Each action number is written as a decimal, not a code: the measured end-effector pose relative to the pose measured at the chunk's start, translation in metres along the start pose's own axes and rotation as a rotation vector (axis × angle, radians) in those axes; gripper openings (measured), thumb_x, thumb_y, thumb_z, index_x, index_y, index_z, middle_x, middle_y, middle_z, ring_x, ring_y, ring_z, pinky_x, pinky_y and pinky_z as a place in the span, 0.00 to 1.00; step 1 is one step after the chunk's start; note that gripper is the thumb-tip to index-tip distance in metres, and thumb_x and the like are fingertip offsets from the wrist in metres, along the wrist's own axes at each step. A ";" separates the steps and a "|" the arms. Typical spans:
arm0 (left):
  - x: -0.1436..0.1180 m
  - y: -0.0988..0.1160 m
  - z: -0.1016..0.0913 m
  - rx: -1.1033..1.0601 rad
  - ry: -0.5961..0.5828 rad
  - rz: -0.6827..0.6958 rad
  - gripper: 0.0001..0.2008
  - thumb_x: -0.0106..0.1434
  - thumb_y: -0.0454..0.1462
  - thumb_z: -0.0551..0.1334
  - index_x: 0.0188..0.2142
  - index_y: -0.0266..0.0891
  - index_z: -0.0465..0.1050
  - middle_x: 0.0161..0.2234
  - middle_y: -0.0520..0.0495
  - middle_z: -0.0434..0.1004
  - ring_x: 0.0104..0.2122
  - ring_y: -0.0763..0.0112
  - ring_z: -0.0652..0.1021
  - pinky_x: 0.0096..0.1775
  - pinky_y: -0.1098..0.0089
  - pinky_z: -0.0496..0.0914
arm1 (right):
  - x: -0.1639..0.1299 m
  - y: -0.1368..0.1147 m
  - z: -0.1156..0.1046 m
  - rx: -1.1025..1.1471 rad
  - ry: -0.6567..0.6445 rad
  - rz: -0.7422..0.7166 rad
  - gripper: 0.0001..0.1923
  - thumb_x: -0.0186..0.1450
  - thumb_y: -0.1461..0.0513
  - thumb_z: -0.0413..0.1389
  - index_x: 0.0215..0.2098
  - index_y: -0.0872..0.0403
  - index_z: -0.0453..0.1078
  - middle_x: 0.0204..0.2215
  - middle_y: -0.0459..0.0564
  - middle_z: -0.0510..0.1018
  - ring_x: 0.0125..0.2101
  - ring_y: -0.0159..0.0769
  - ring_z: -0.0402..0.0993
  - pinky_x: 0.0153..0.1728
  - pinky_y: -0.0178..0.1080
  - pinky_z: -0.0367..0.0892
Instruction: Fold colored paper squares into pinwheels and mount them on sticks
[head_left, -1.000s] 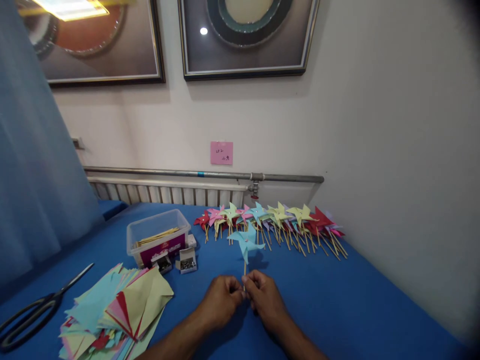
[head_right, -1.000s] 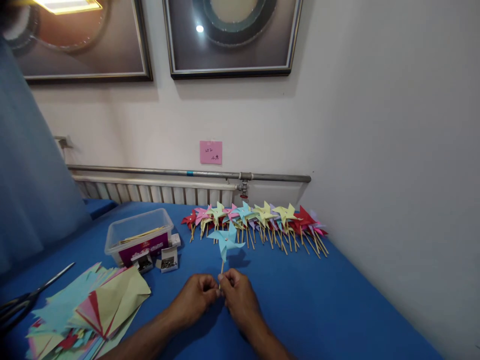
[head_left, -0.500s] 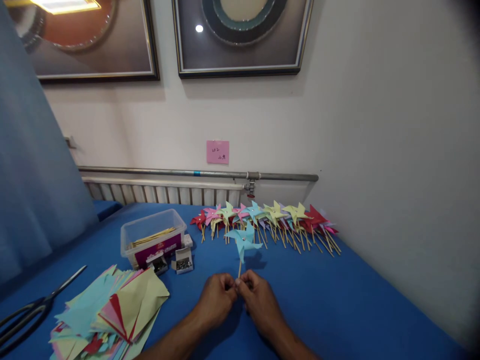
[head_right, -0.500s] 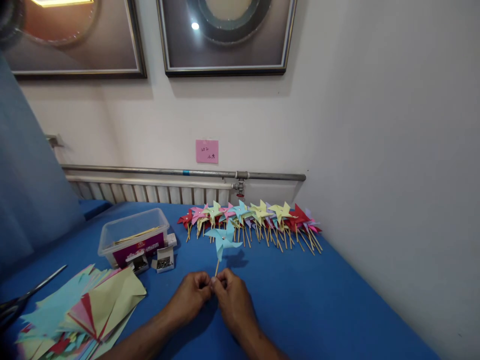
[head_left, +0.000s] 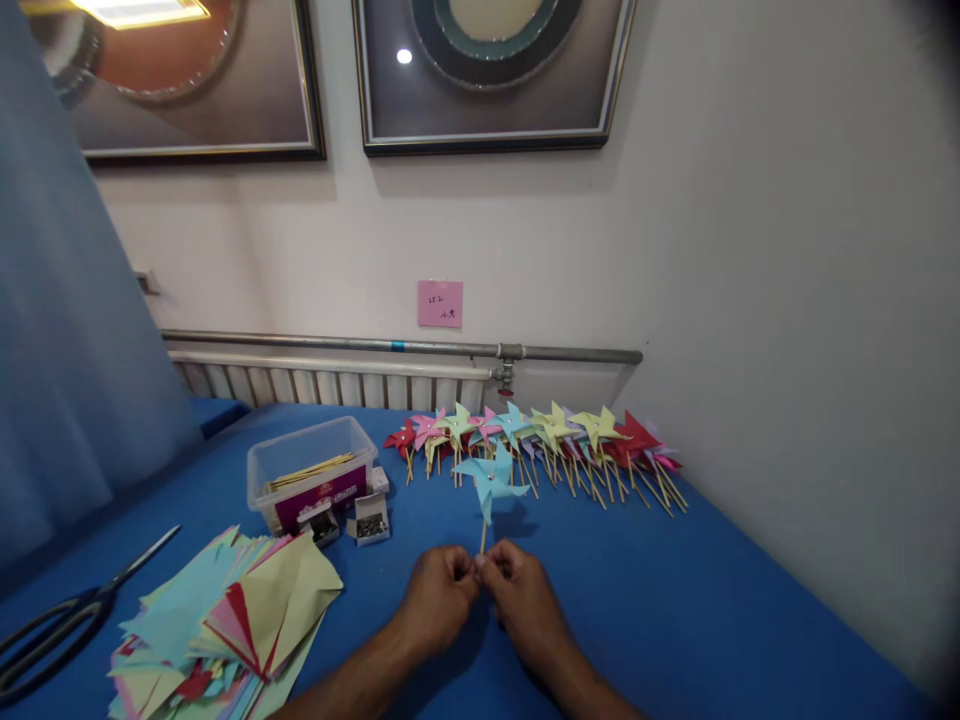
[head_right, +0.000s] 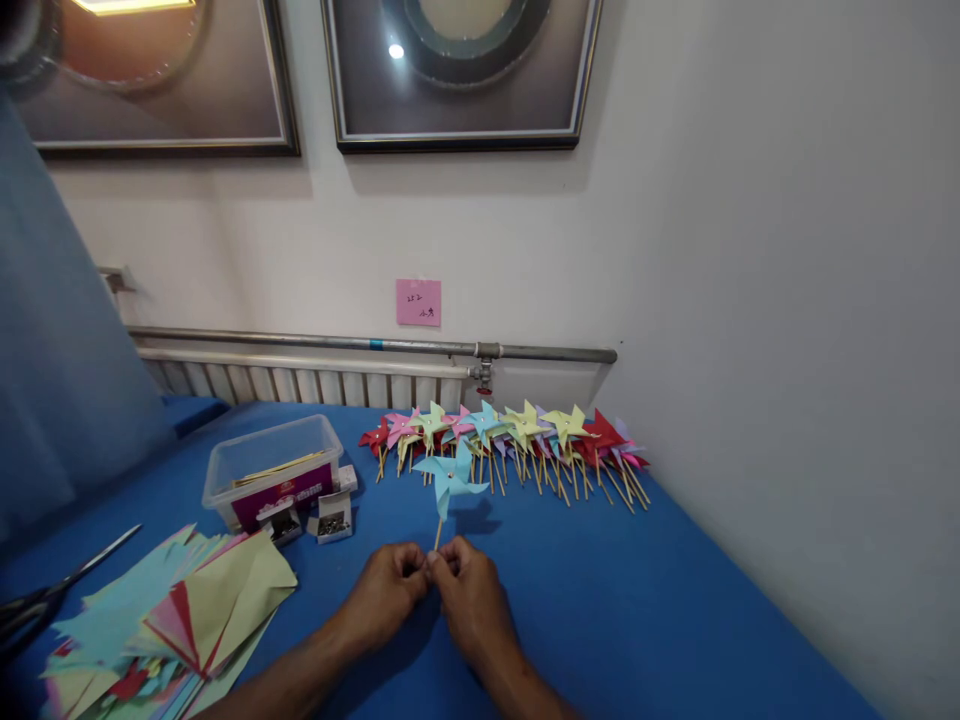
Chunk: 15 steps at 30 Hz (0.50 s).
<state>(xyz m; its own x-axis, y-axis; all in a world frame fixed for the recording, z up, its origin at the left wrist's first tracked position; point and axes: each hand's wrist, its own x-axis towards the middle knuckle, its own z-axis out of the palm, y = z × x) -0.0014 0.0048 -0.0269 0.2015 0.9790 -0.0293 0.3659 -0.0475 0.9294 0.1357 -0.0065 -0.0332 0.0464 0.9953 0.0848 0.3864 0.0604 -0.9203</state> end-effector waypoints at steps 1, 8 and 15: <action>0.000 0.001 0.000 -0.003 0.002 0.002 0.11 0.57 0.38 0.59 0.21 0.39 0.62 0.18 0.56 0.59 0.21 0.77 0.59 0.24 0.73 0.52 | 0.000 0.001 0.000 -0.003 0.001 -0.005 0.12 0.63 0.54 0.52 0.26 0.52 0.67 0.17 0.41 0.69 0.18 0.31 0.64 0.21 0.33 0.56; 0.000 0.000 0.000 -0.008 0.003 -0.013 0.09 0.56 0.37 0.59 0.21 0.39 0.63 0.18 0.56 0.58 0.20 0.77 0.59 0.24 0.73 0.51 | 0.001 0.006 0.001 -0.015 0.018 -0.008 0.13 0.62 0.52 0.54 0.27 0.52 0.68 0.17 0.41 0.71 0.19 0.32 0.65 0.22 0.32 0.56; 0.000 0.001 0.000 -0.058 -0.005 -0.025 0.10 0.56 0.37 0.60 0.21 0.38 0.62 0.18 0.56 0.59 0.21 0.78 0.59 0.25 0.72 0.51 | 0.000 0.005 0.001 -0.024 0.024 -0.025 0.12 0.63 0.53 0.54 0.27 0.52 0.68 0.19 0.42 0.72 0.20 0.32 0.67 0.22 0.32 0.57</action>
<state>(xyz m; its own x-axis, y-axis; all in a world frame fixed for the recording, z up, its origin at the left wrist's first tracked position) -0.0017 0.0044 -0.0261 0.1974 0.9788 -0.0541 0.3172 -0.0116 0.9483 0.1368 -0.0062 -0.0386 0.0583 0.9914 0.1173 0.4094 0.0834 -0.9086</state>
